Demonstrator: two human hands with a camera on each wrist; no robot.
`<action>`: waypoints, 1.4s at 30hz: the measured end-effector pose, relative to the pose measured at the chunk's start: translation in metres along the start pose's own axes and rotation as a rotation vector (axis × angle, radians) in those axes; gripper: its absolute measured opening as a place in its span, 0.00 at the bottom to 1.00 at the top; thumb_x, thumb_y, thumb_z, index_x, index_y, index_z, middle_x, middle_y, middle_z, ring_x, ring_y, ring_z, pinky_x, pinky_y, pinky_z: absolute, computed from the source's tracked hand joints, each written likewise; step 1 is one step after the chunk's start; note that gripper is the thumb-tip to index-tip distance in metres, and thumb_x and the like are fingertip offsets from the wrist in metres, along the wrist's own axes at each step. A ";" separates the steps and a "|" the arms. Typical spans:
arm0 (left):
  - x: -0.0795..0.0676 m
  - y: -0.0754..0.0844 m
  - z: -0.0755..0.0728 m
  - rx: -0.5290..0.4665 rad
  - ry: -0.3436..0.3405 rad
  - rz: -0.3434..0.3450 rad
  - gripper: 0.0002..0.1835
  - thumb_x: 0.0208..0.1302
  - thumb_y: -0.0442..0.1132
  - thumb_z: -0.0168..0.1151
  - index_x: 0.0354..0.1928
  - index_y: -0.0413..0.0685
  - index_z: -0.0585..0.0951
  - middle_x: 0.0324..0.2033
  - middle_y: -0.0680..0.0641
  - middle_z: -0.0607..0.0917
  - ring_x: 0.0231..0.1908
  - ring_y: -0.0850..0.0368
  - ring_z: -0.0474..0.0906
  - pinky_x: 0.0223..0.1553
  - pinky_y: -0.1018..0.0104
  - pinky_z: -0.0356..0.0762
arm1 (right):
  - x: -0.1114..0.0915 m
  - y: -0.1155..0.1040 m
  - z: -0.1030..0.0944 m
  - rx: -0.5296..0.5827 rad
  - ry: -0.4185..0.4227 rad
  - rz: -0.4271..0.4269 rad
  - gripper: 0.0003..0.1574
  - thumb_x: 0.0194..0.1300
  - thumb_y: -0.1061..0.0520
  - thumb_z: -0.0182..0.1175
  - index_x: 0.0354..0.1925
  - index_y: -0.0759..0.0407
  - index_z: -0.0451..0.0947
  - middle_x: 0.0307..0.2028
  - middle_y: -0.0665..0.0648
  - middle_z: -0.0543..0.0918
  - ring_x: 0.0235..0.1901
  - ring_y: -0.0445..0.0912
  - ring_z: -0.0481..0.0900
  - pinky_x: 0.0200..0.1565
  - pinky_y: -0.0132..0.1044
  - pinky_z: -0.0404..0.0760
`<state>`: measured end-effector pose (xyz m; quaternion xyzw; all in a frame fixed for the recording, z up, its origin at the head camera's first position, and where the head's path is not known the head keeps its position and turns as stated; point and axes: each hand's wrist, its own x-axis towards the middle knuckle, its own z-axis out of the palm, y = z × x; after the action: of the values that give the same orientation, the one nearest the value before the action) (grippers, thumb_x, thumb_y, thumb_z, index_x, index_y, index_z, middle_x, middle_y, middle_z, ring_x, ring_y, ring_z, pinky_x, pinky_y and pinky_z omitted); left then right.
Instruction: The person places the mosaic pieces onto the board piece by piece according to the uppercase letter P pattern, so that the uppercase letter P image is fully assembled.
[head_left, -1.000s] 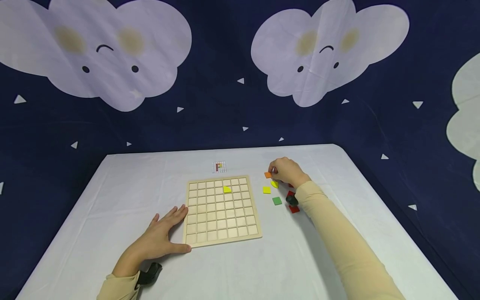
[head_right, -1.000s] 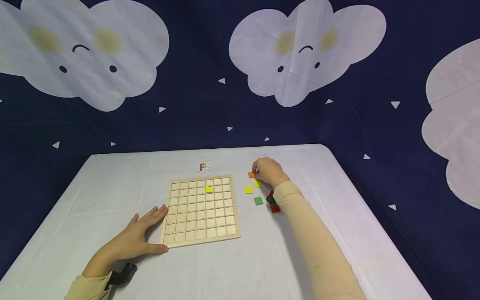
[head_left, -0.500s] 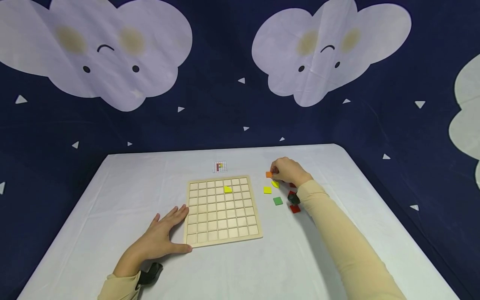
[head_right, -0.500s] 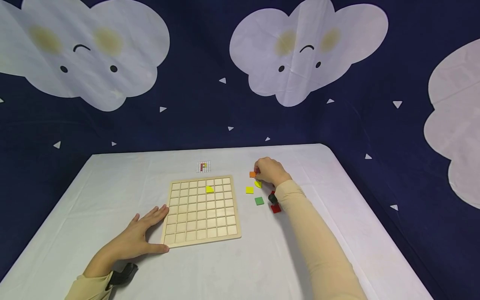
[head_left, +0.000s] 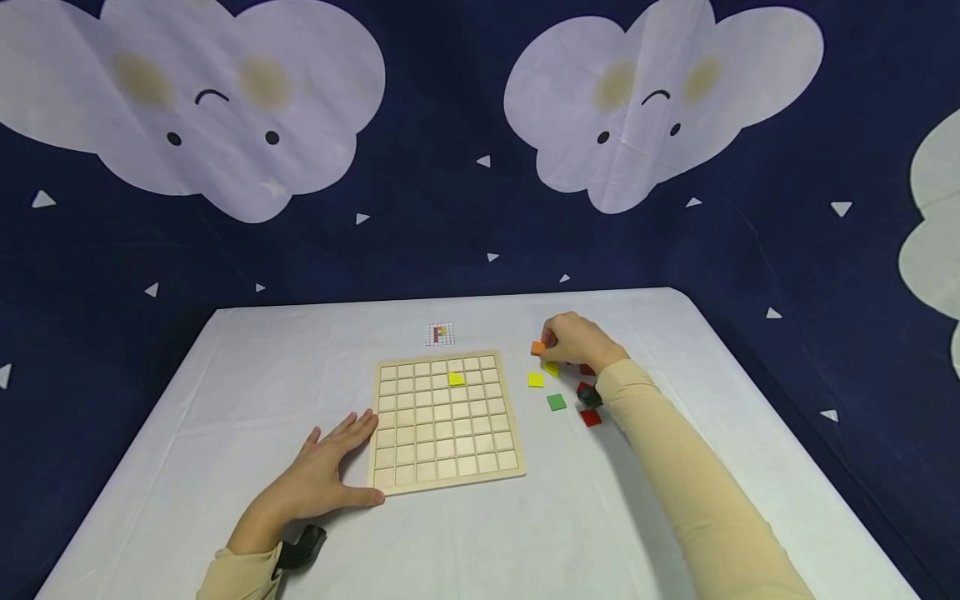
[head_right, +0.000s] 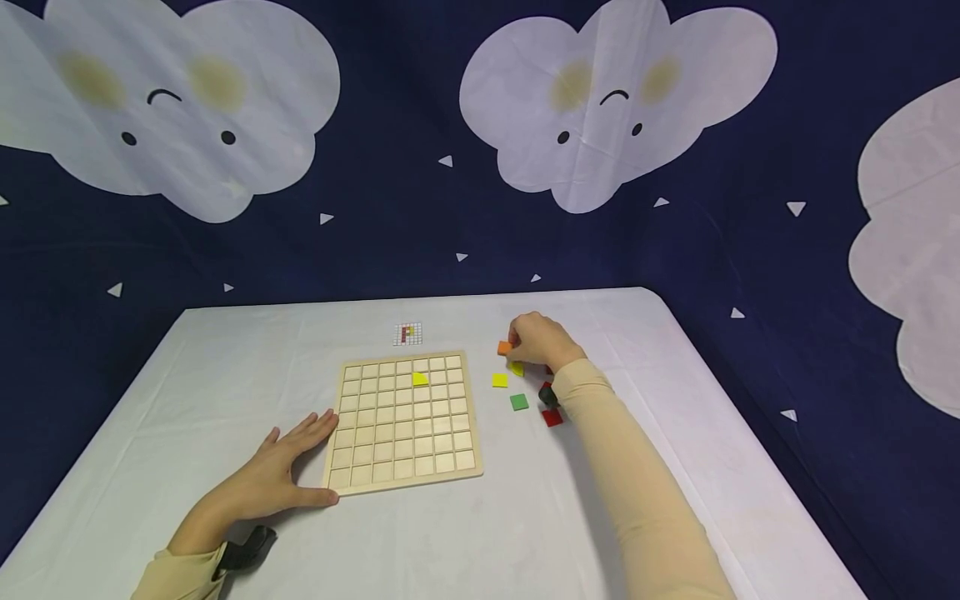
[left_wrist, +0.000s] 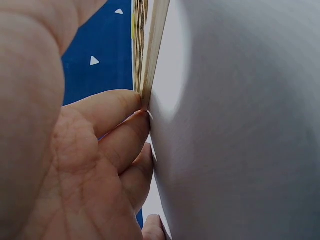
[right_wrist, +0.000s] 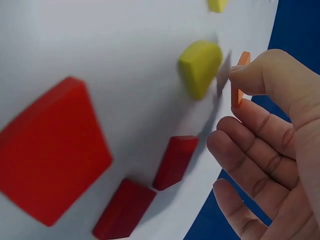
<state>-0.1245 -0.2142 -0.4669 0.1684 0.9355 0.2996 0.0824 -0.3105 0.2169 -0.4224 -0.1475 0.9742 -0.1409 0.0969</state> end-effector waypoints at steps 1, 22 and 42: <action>0.000 0.000 0.000 0.000 0.000 0.000 0.65 0.44 0.62 0.86 0.82 0.45 0.66 0.82 0.41 0.65 0.84 0.31 0.53 0.76 0.16 0.36 | 0.000 -0.001 0.000 0.000 0.002 -0.005 0.13 0.64 0.51 0.76 0.42 0.56 0.87 0.36 0.52 0.87 0.34 0.46 0.80 0.41 0.38 0.80; -0.001 0.002 -0.002 -0.010 -0.002 -0.002 0.65 0.44 0.63 0.86 0.82 0.44 0.65 0.83 0.41 0.64 0.84 0.31 0.53 0.76 0.16 0.36 | 0.005 -0.042 -0.009 0.001 0.026 -0.163 0.14 0.65 0.52 0.74 0.46 0.57 0.87 0.42 0.54 0.89 0.42 0.47 0.83 0.51 0.43 0.85; -0.001 0.001 -0.002 -0.008 -0.002 -0.006 0.65 0.44 0.63 0.86 0.82 0.45 0.65 0.83 0.41 0.64 0.84 0.32 0.53 0.77 0.17 0.35 | 0.012 -0.093 0.003 0.027 0.010 -0.276 0.14 0.63 0.53 0.75 0.46 0.57 0.88 0.41 0.54 0.89 0.40 0.45 0.81 0.48 0.40 0.84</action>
<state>-0.1235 -0.2150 -0.4641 0.1654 0.9346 0.3031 0.0850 -0.2971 0.1267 -0.3987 -0.2781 0.9431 -0.1667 0.0738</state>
